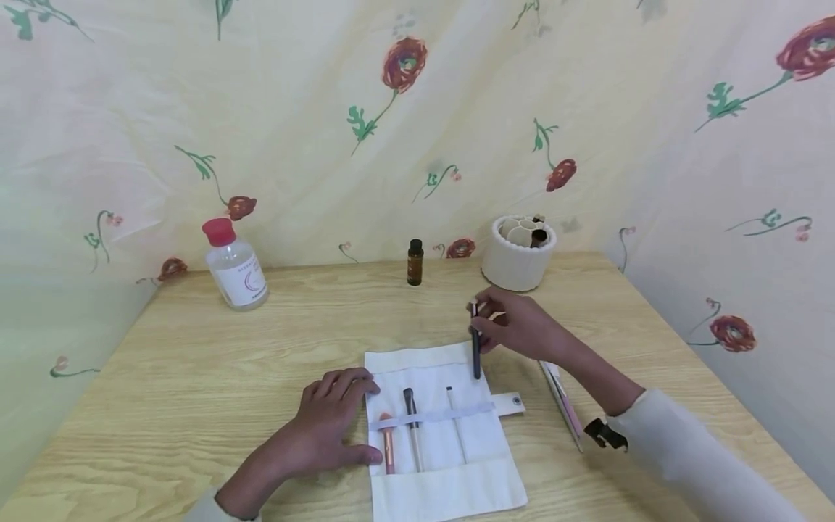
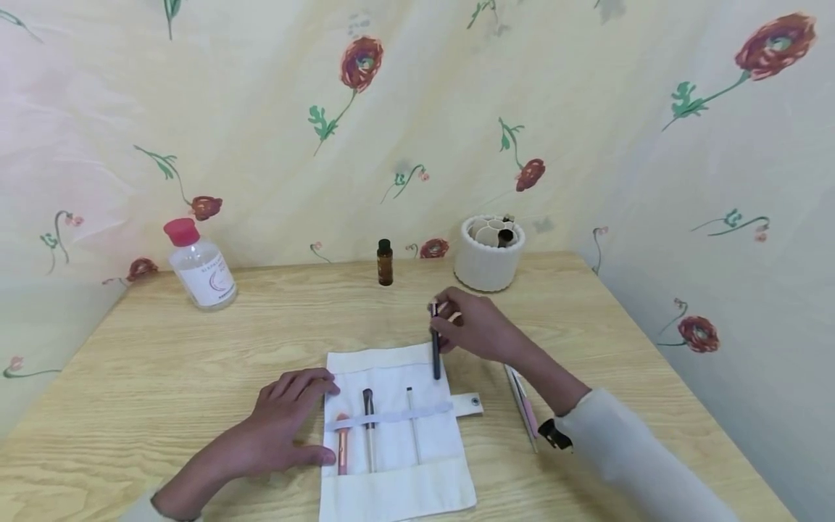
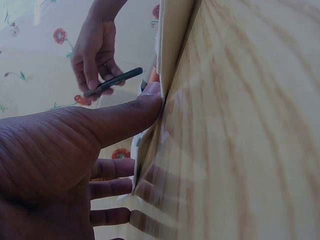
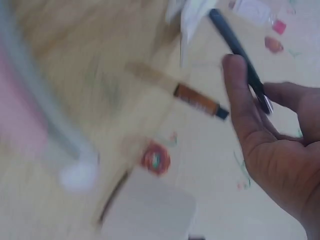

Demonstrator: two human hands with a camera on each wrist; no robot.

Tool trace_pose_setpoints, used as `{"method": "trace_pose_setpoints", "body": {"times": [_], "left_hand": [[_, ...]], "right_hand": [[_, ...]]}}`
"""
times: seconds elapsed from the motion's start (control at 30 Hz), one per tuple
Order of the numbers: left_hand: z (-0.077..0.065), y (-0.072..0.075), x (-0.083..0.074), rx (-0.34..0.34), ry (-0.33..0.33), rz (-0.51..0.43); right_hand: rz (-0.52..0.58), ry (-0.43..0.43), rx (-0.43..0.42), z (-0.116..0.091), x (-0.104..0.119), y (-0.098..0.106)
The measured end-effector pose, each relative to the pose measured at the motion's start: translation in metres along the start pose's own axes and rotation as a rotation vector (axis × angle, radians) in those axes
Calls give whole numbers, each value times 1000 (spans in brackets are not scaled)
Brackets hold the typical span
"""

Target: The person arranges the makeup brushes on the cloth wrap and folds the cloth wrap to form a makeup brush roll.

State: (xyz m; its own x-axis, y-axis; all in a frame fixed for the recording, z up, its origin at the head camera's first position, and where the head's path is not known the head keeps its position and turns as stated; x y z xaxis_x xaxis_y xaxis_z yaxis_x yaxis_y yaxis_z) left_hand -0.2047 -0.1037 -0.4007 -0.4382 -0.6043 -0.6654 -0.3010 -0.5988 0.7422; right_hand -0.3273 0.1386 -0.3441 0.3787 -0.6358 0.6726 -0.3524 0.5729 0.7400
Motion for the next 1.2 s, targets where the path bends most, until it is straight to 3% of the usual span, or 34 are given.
{"method": "trace_pose_setpoints", "body": {"times": [0.13,0.3,0.57,0.73,0.9,1.0,1.2], "left_hand": [[0,1,-2,-2,-8,8],[1,0,-2,-5,-4,19],[2,0,-2,-9,3,28],[2,0,-2,1,9,18],[2,1,-1,2,12,18],[1,1,-1,-1,10,15],[0,-1,1,2,8,4]], "right_hand": [[134,33,2,6,15,-23],[107,81,83,8,27,-57],[-233,196,209,-3,36,-86],[-301,257,257,-11,40,-97],[-366,343,229,-16,49,-93],[-403,349,175,-17,50,-79],[-561,191,-5,-20,28,-21]]}}
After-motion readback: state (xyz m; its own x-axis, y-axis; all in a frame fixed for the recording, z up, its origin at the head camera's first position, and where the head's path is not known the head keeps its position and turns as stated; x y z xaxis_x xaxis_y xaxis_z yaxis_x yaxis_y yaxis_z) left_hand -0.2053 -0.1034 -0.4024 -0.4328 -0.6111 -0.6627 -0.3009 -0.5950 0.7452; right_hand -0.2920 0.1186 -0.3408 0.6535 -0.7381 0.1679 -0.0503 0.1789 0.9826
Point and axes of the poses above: each hand's wrist, its own z-axis towards the middle knuckle, its own y-axis out of the back of the hand, x = y × z, the point moved 9 cm from there along z, towards the middle knuckle, and after that the axes turned 13 degrees about -z, right-handed, at the moved point
